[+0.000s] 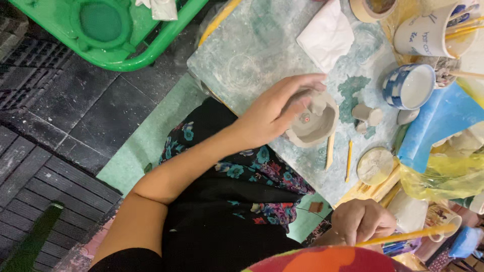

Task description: The person shapes and details a small clay bowl using a wooden tool and their fingers. They smooth the interior and exterior walls, attach small clay pieces to the rim, and refine the edges with the tool.

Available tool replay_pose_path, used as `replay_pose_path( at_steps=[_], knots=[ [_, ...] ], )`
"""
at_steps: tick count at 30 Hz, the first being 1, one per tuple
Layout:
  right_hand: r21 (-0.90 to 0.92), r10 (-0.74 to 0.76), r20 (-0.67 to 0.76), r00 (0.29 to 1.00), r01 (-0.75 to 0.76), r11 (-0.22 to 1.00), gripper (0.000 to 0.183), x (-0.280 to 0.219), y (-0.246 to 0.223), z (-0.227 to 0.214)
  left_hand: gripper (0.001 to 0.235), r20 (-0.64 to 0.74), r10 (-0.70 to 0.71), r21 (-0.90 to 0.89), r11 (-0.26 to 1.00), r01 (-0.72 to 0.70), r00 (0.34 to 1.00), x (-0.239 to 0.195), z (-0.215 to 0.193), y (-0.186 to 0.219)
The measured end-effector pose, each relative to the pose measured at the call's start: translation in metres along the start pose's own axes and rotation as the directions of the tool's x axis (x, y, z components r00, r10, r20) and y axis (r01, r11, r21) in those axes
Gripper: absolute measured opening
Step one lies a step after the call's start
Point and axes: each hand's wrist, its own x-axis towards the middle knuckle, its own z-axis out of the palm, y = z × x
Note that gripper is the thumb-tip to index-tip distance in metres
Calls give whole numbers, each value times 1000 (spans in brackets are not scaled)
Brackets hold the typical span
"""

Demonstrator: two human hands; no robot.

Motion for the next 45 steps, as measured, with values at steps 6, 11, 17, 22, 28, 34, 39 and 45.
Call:
replay_pose_path(
  at_steps=[6, 11, 17, 22, 28, 34, 39, 45],
  knots=[
    [113, 26, 152, 988, -44, 993, 19, 4, 6, -8, 51, 218, 272, 252, 912, -324, 937, 16, -25, 10],
    [81, 22, -50, 999, -18, 997, 24, 19, 25, 10, 39, 273, 242, 331, 885, -327, 931, 29, -31, 16],
    [-203, -181, -423, 888, 102, 974, 17, 47, 38, 14, 36, 240, 232, 361, 880, -308, 943, 31, -31, 14],
    [-239, -235, -694, 680, 89, 967, 16, 82, 38, 25, 40, 241, 259, 412, 846, -340, 935, 32, -26, 11],
    [-562, -475, -775, 417, -109, 820, 14, 118, 19, 10, 70, 72, 200, 212, 954, -211, 977, 10, -15, 16],
    [-779, -435, -597, 673, -617, 114, 47, 178, -4, -6, 67, -94, 78, 283, 958, -49, 992, 1, 2, 13],
    [-842, -285, -397, 872, -470, -265, 56, 200, -12, -18, 82, -171, -5, 216, 976, 42, 985, -1, 6, 20],
    [-847, -253, -417, 873, -474, -239, 51, 195, -9, -24, 78, -167, 70, 282, 959, -20, 984, -6, 9, 18]
  ],
)
